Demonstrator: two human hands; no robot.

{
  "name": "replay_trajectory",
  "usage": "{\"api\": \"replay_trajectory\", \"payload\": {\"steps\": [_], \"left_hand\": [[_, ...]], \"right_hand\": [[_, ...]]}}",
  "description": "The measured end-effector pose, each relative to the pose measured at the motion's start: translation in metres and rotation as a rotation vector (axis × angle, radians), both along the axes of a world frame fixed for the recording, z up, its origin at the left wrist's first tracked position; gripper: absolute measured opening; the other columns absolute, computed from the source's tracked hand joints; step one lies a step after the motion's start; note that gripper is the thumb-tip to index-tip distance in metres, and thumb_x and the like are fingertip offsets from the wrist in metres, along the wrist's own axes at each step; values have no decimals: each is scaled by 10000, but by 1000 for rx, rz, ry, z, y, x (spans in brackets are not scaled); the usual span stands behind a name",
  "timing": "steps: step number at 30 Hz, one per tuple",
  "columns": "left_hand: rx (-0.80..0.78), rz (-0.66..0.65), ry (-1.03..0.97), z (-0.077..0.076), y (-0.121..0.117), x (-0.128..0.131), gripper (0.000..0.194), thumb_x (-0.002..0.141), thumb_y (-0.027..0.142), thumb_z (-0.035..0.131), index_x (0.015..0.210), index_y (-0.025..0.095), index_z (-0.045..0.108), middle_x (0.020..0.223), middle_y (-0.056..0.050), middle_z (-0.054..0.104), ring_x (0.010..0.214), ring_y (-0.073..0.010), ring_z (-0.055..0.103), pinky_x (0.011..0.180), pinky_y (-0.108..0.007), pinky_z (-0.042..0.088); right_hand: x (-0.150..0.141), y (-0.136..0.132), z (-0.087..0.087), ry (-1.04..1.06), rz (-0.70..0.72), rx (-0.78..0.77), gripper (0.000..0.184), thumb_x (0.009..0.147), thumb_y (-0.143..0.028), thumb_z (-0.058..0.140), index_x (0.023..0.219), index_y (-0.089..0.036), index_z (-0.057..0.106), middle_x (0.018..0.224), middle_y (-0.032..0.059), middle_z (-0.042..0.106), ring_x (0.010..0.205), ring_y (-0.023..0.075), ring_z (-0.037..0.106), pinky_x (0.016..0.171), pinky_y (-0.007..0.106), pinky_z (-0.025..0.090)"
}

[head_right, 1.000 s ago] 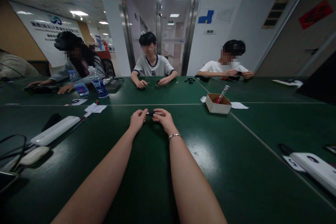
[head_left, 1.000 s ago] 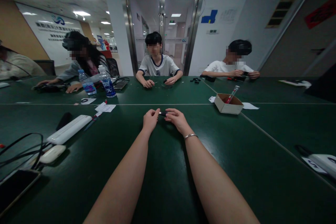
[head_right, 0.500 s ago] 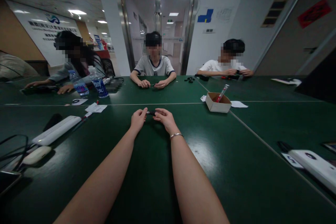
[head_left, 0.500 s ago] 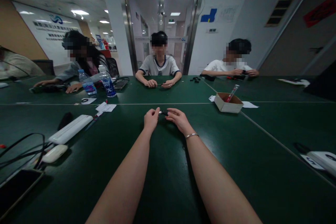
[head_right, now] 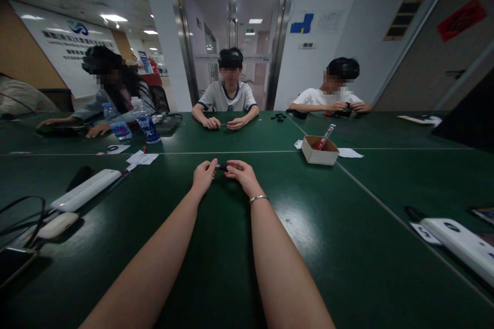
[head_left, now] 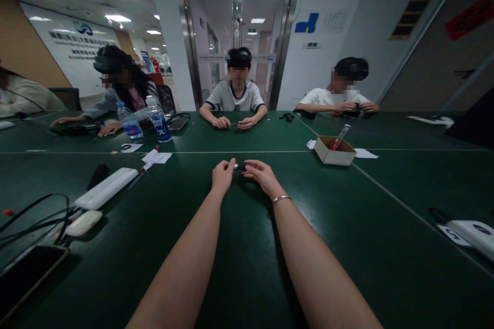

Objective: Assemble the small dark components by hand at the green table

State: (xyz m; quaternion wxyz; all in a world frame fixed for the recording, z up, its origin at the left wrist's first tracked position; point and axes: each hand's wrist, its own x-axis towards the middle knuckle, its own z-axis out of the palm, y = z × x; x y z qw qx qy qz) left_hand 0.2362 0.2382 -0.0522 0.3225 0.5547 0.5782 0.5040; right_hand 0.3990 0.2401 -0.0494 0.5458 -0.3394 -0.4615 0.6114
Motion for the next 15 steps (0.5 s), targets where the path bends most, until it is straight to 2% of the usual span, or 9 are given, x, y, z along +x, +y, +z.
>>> {"api": "replay_trajectory", "payload": {"steps": [15], "left_hand": [[28, 8, 119, 8, -3, 2, 517, 881, 587, 428, 576, 186, 546, 575, -12, 550, 565, -156, 494, 563, -265, 321]], "right_hand": [[1, -4, 3, 17, 14, -6, 267, 685, -162, 832, 926, -159, 716, 849, 54, 710, 711, 171, 694, 657, 231, 600]]}}
